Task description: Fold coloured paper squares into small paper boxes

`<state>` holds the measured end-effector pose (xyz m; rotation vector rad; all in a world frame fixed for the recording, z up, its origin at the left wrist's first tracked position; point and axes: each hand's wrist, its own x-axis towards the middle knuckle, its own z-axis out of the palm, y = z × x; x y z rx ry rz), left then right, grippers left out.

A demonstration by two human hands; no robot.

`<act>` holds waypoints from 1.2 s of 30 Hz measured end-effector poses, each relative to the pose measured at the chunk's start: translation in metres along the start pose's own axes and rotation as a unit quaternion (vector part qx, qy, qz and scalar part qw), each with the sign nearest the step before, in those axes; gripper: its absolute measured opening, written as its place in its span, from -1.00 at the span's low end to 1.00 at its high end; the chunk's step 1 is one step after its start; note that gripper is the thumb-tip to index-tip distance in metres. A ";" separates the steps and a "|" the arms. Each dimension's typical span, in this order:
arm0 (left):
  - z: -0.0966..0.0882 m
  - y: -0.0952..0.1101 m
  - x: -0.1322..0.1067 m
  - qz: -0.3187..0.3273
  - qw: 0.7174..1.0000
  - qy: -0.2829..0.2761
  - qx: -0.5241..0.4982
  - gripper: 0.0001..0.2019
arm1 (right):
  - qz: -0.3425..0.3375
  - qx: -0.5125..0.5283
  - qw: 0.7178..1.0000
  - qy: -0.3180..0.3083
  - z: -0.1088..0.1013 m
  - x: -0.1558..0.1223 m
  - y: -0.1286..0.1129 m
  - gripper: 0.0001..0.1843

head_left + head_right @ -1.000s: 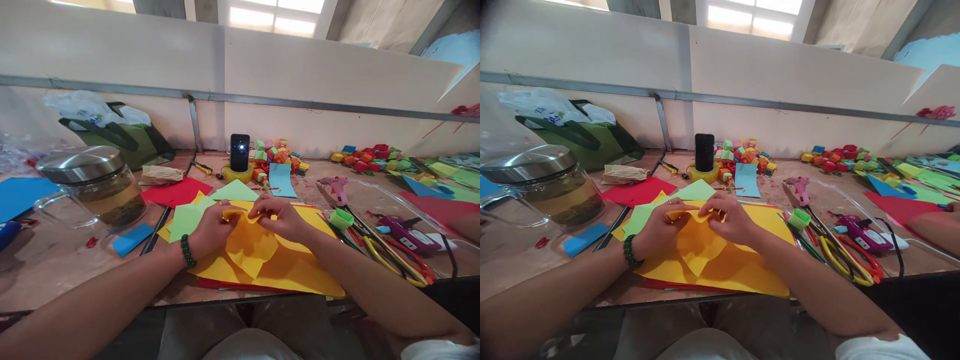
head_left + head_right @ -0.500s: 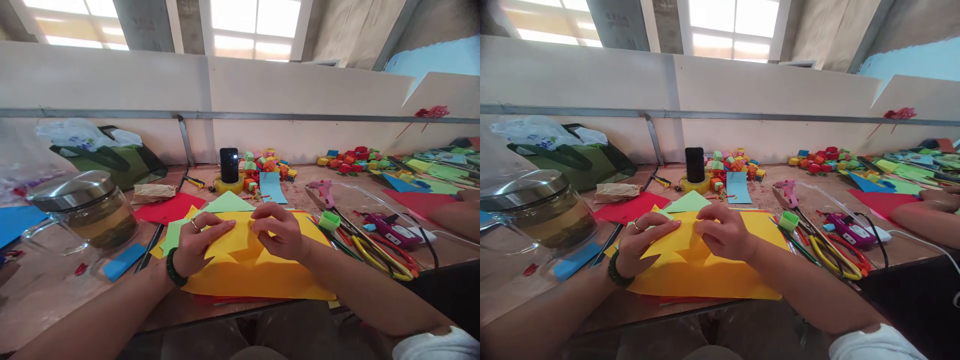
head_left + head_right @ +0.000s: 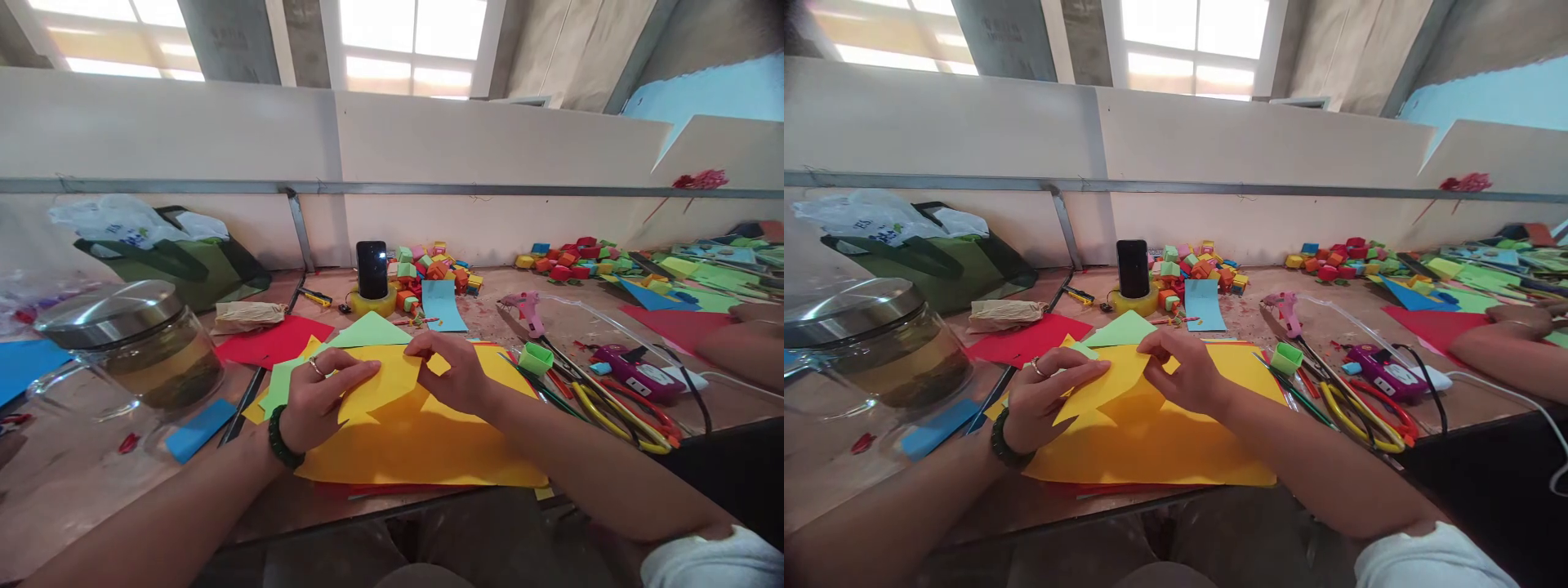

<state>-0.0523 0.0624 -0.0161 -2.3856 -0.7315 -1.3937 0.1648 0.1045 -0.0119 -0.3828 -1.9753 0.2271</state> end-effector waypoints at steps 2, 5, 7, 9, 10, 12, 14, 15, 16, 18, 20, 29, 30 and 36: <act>0.001 0.001 0.000 0.005 1.000 0.000 0.006 -0.76 | 0.053 0.044 0.998 0.002 0.001 0.000 -0.001 -0.86; 0.002 0.002 0.001 0.024 0.999 0.002 0.022 -0.71 | 0.128 0.091 0.988 -0.004 0.002 0.000 -0.003 -0.93; 0.002 0.003 0.001 0.033 0.999 0.005 0.034 -0.67 | 0.150 0.101 0.984 -0.005 0.003 0.000 -0.003 -0.94; 0.002 0.002 0.001 0.033 0.999 0.004 0.039 -0.64 | 0.127 0.084 0.988 -0.004 0.003 -0.001 -0.003 -0.89; 0.003 0.001 0.000 0.032 0.999 0.002 0.038 -0.64 | 0.099 0.066 0.993 -0.002 0.002 -0.001 -0.003 -0.87; 0.003 0.000 -0.002 0.022 0.999 -0.004 0.029 -0.67 | 0.027 0.020 0.999 0.002 0.000 0.000 -0.004 -0.86; 0.005 -0.001 -0.004 -0.003 1.000 -0.014 0.011 -0.68 | -0.039 -0.020 0.999 0.009 -0.001 0.002 -0.006 -0.87; 0.006 -0.001 -0.005 -0.023 1.000 -0.021 -0.003 -0.68 | -0.060 -0.037 0.997 0.014 -0.002 0.002 -0.007 -0.86; 0.007 -0.001 -0.005 -0.049 0.998 -0.025 -0.020 -0.68 | -0.071 -0.051 0.996 0.019 -0.002 0.003 -0.008 -0.86; 0.011 0.002 -0.004 -0.110 0.991 -0.038 -0.059 -0.72 | -0.058 -0.069 0.996 0.029 0.000 0.003 -0.010 -0.86; 0.016 0.006 -0.001 -0.172 0.979 -0.054 -0.098 -0.81 | -0.005 -0.077 0.997 0.025 0.002 0.003 -0.011 -0.89; 0.029 0.003 0.004 -0.474 0.810 -0.064 -0.341 -0.74 | 0.206 0.041 0.975 -0.072 0.003 0.002 -0.004 -0.94; 0.029 0.002 0.004 -0.482 0.803 -0.070 -0.345 -0.73 | 0.209 0.041 0.974 -0.071 0.002 0.002 -0.004 -0.94; 0.028 0.005 0.006 -0.473 0.807 -0.102 -0.338 -0.72 | 0.228 0.027 0.970 -0.078 0.003 0.002 -0.003 -0.93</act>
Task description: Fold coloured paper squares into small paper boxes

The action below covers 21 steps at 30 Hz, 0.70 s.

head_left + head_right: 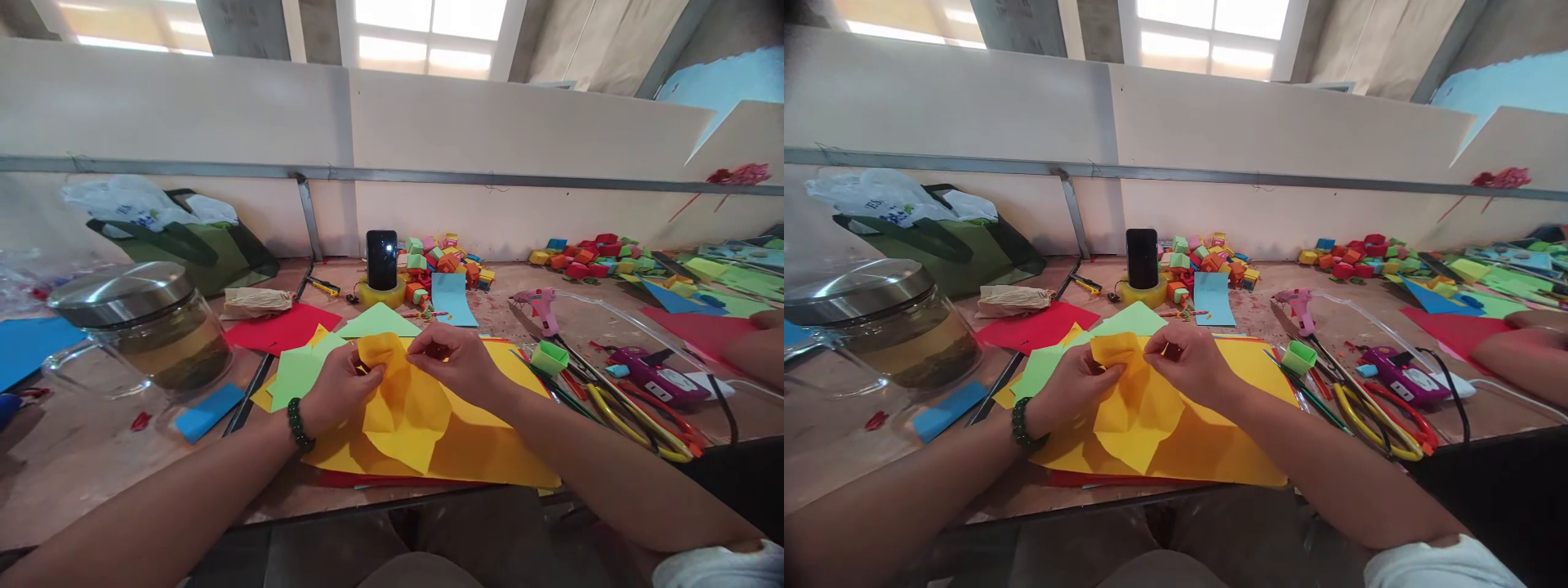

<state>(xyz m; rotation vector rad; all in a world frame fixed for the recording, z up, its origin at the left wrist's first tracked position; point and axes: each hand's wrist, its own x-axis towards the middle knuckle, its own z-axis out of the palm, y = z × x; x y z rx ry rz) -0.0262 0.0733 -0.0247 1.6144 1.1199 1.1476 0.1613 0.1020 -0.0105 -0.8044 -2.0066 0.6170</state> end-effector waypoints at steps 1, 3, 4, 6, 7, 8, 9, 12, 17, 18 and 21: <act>0.001 0.000 -0.001 0.003 1.000 -0.005 0.002 -0.72 | 0.006 0.001 1.000 0.000 0.000 0.000 0.000 -0.93; 0.001 0.001 -0.001 0.015 1.000 -0.011 0.008 -0.73 | 0.012 0.006 1.000 0.003 -0.001 0.001 0.000 -0.93; 0.002 0.001 -0.002 0.024 1.000 -0.012 0.013 -0.74 | 0.010 0.011 1.000 0.001 -0.002 0.002 0.000 -0.92; 0.002 0.000 -0.002 0.042 0.999 -0.010 0.020 -0.76 | -0.002 0.023 1.000 -0.017 -0.003 0.003 -0.001 -0.91; 0.002 -0.001 -0.002 0.047 0.999 -0.009 0.022 -0.77 | -0.007 0.027 0.999 -0.030 -0.003 0.003 -0.002 -0.91; 0.003 -0.002 -0.002 0.050 0.998 -0.009 0.023 -0.78 | -0.011 0.029 0.999 -0.043 -0.002 0.003 -0.002 -0.92; 0.003 -0.002 -0.002 0.051 0.998 -0.008 0.025 -0.79 | -0.011 0.027 0.998 -0.053 -0.002 0.002 -0.002 -0.92; 0.003 -0.004 -0.002 0.058 0.997 -0.006 0.042 -0.79 | -0.004 0.016 0.998 -0.062 0.003 0.001 0.001 -0.94; 0.002 -0.004 -0.001 0.065 0.996 0.012 0.055 -0.80 | -0.001 0.007 0.999 -0.048 0.004 0.000 0.003 -0.97; 0.001 -0.003 0.000 0.062 0.997 0.022 0.045 -0.80 | 0.004 0.011 0.999 -0.050 0.003 0.000 0.003 -0.97; -0.001 -0.002 0.001 0.050 0.997 0.063 0.012 -0.79 | 0.037 0.043 0.998 -0.041 -0.001 0.003 0.002 -0.93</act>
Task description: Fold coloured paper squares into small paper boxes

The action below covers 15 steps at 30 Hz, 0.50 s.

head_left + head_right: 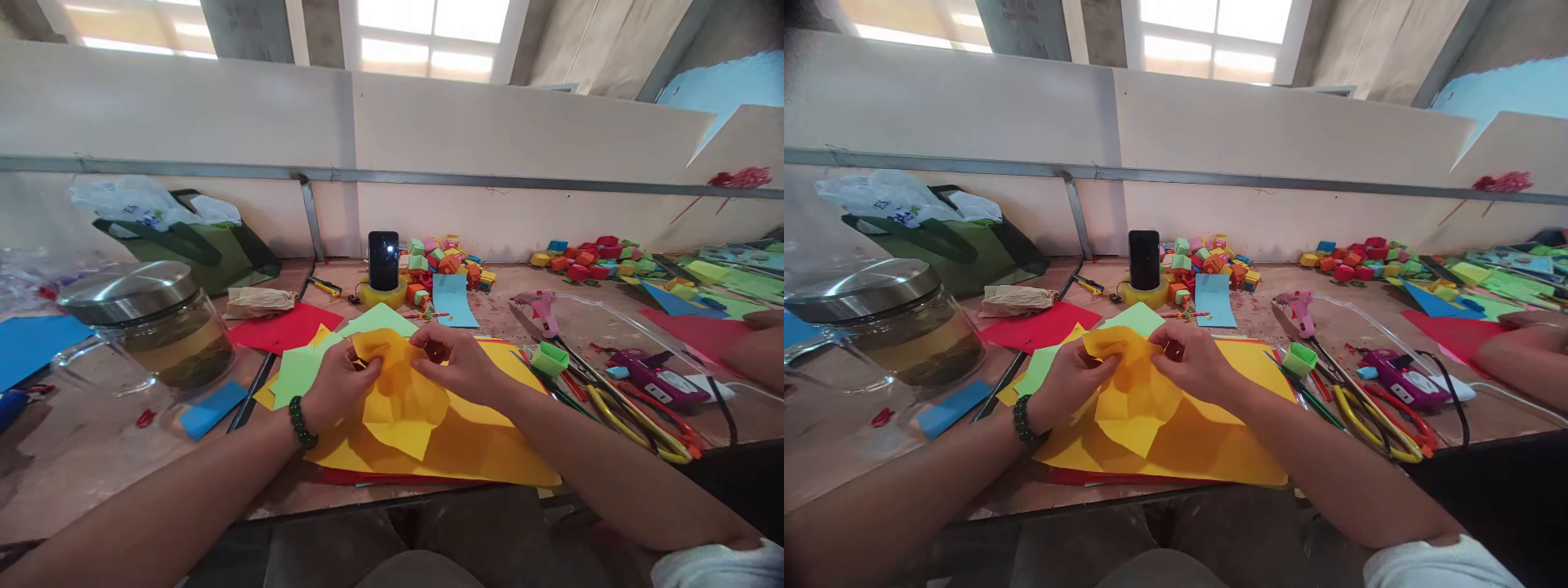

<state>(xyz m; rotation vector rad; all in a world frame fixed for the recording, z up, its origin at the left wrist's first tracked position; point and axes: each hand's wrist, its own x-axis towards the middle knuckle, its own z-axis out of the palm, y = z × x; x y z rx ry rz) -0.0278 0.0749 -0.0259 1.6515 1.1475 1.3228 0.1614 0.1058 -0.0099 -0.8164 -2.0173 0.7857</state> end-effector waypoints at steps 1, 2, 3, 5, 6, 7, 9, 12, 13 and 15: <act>-0.001 0.000 0.000 0.000 1.000 0.013 -0.004 -0.79 | 0.015 0.024 1.000 0.006 -0.001 0.001 0.001 -0.93; -0.002 0.001 0.000 0.007 1.000 0.022 -0.003 -0.80 | 0.032 0.055 0.998 0.010 -0.002 0.003 0.002 -0.93; -0.003 0.001 0.000 0.020 0.999 0.028 0.006 -0.83 | 0.048 0.089 0.995 0.015 -0.003 0.005 0.004 -0.93; -0.004 0.002 0.000 0.067 0.996 0.032 0.042 -0.91 | 0.078 0.153 0.985 0.022 -0.004 0.009 0.008 -0.91; -0.005 0.002 0.000 0.097 0.993 0.031 0.066 -0.91 | 0.091 0.175 0.980 0.026 -0.005 0.010 0.010 -0.90; -0.005 0.002 0.000 0.126 0.988 0.027 0.089 -0.89 | 0.101 0.189 0.976 0.029 -0.005 0.011 0.011 -0.90; -0.005 0.002 0.000 0.169 0.978 0.016 0.122 -0.84 | 0.109 0.198 0.974 0.023 -0.006 0.012 0.012 -0.91; -0.005 0.001 -0.001 0.191 0.972 0.003 0.139 -0.82 | 0.067 0.185 0.980 -0.002 -0.007 0.010 0.009 -0.93; -0.005 0.001 -0.001 0.195 0.970 -0.002 0.143 -0.81 | 0.040 0.172 0.984 -0.006 -0.007 0.009 0.008 -0.92; -0.005 0.000 -0.001 0.201 0.968 -0.008 0.151 -0.81 | -0.019 0.134 0.991 -0.006 -0.007 0.007 0.004 -0.90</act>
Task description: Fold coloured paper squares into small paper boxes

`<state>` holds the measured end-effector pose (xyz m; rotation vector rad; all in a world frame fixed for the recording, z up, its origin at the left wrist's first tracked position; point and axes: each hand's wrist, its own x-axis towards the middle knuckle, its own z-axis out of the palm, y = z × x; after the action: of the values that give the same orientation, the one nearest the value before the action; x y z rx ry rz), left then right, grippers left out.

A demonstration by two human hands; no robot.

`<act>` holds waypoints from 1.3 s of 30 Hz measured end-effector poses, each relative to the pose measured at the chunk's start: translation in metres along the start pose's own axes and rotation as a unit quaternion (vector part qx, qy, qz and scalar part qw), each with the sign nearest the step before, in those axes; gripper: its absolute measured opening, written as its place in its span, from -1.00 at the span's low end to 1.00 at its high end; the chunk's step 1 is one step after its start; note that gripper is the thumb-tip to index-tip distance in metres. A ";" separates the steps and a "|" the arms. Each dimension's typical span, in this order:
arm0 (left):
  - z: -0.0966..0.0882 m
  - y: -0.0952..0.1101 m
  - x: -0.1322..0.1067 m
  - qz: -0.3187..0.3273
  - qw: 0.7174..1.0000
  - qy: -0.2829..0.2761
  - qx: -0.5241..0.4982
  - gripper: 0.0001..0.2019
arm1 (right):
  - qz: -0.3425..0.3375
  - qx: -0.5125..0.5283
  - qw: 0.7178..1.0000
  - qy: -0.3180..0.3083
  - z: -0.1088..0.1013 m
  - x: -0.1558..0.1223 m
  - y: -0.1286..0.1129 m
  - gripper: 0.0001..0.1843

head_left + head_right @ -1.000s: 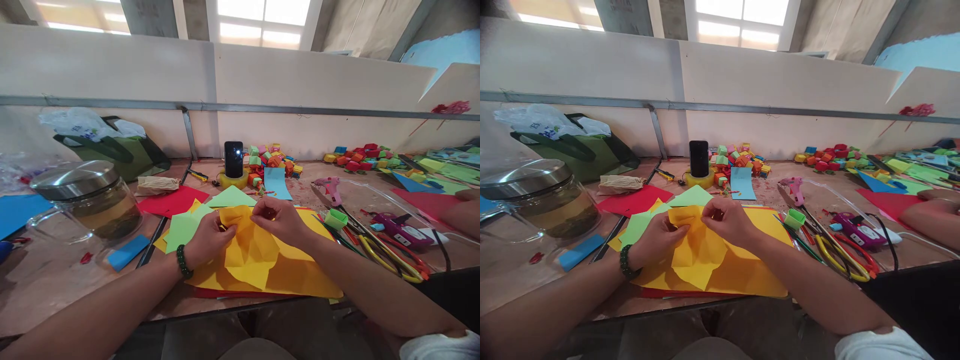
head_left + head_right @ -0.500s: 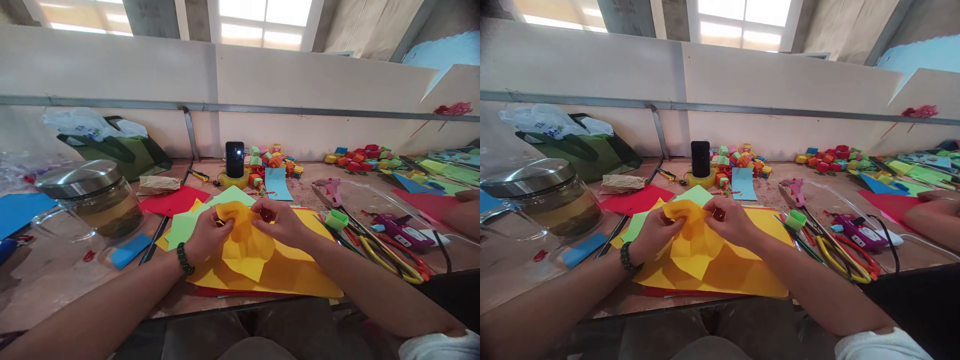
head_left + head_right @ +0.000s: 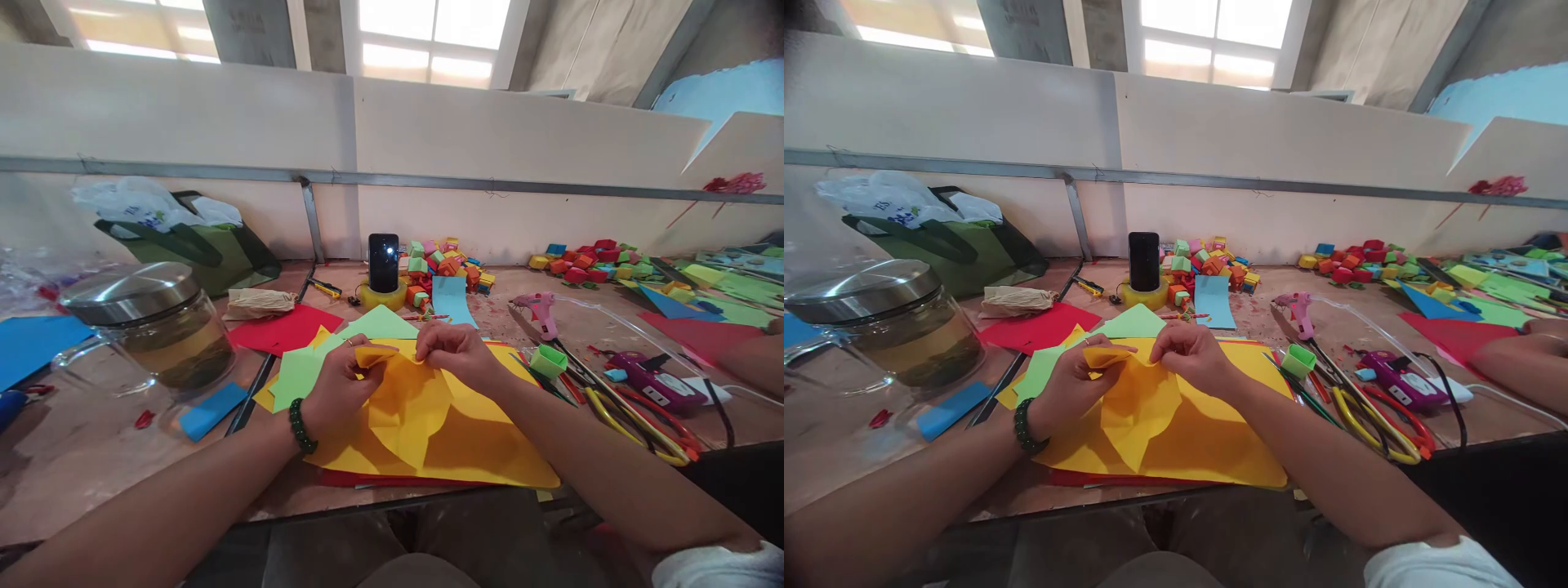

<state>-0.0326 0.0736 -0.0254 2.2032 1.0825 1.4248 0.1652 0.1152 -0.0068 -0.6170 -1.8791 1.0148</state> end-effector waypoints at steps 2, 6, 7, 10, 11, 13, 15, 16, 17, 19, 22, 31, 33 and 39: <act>0.001 0.001 -0.001 0.001 1.000 -0.001 0.005 -0.80 | -0.042 -0.045 0.998 -0.007 0.002 -0.003 -0.004 -0.85; 0.000 0.003 -0.001 0.018 1.000 0.005 0.010 -0.80 | -0.090 -0.126 0.987 -0.034 0.005 -0.008 -0.011 -0.81; -0.001 0.003 -0.001 0.028 1.000 0.006 0.012 -0.80 | -0.104 -0.143 0.983 -0.038 0.006 -0.010 -0.013 -0.81; -0.004 0.004 -0.001 0.039 0.999 0.018 0.026 -0.78 | -0.168 -0.208 0.963 -0.037 0.009 -0.013 -0.017 -0.85; -0.005 0.004 -0.002 0.039 0.998 0.025 0.032 -0.78 | -0.196 -0.236 0.951 -0.031 0.010 -0.014 -0.018 -0.88; -0.007 0.004 -0.004 0.047 0.997 0.041 0.042 -0.79 | -0.256 -0.296 0.920 -0.014 0.011 -0.015 -0.019 -0.91; -0.010 0.004 -0.006 0.068 0.995 0.056 0.054 -0.79 | -0.313 -0.352 0.882 0.012 0.012 -0.016 -0.019 -0.92; -0.011 0.005 -0.007 0.079 0.993 0.062 0.063 -0.79 | -0.338 -0.377 0.862 0.024 0.012 -0.016 -0.019 -0.92; -0.012 0.005 -0.008 0.089 0.991 0.068 0.074 -0.79 | -0.361 -0.399 0.842 0.035 0.011 -0.016 -0.019 -0.91; -0.013 0.006 -0.009 0.110 0.986 0.079 0.094 -0.82 | -0.394 -0.426 0.813 0.049 0.010 -0.017 -0.020 -0.91; -0.013 0.006 -0.009 0.137 0.981 0.076 0.113 -0.86 | -0.416 -0.440 0.794 0.056 0.010 -0.017 -0.022 -0.92; -0.009 0.007 -0.009 0.168 0.977 0.072 0.113 -0.86 | -0.432 -0.452 0.779 0.040 0.016 -0.020 -0.025 -0.90; -0.010 0.007 -0.008 0.179 0.975 0.070 0.115 -0.85 | -0.428 -0.440 0.789 0.035 0.015 -0.020 -0.024 -0.91; -0.009 0.004 -0.008 0.190 0.973 0.062 0.119 -0.81 | -0.398 -0.412 0.818 0.048 0.014 -0.018 -0.023 -0.88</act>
<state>-0.0403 0.0635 -0.0238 2.6351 0.9457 1.6814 0.1609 0.0840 0.0004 -0.2580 -2.1327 -0.4089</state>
